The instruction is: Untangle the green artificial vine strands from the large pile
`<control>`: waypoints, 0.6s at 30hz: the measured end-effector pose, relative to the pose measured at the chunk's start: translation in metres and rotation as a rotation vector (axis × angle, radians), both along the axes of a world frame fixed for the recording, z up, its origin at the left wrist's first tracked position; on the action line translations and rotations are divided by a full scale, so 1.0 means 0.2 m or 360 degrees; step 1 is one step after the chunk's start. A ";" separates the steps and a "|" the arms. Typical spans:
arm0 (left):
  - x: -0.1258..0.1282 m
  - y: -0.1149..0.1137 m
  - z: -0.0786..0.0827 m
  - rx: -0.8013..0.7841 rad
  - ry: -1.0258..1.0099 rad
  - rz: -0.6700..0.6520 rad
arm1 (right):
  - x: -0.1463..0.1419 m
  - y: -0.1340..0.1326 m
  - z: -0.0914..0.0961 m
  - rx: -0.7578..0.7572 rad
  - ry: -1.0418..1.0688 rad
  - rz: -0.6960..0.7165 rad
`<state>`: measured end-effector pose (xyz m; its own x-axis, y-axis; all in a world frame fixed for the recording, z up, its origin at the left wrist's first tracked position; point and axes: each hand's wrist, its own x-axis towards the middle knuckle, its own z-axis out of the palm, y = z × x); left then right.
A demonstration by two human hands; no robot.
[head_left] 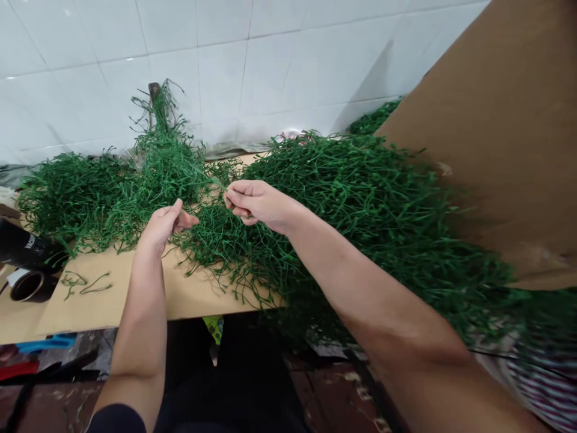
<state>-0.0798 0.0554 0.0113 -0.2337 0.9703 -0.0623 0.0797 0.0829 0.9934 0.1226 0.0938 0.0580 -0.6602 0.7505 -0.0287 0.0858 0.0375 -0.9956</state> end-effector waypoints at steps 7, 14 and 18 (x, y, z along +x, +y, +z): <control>-0.02 0.07 -0.01 0.0395 0.0877 0.0645 | 0.04 -0.01 -0.02 0.0527 -0.0328 -0.0005; 0.13 0.22 0.03 0.0182 0.0053 0.0191 | 0.09 -0.04 -0.03 0.1041 -0.0710 0.0027; 0.18 0.18 0.01 0.0297 -0.0049 0.0235 | 0.08 0.04 -0.03 0.0877 -0.0638 -0.0121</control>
<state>-0.0433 0.0905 0.0135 -0.3747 0.9211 0.1053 0.0495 -0.0936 0.9944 0.1382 0.1015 0.0518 -0.6230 0.7696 0.1398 0.4662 0.5089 -0.7236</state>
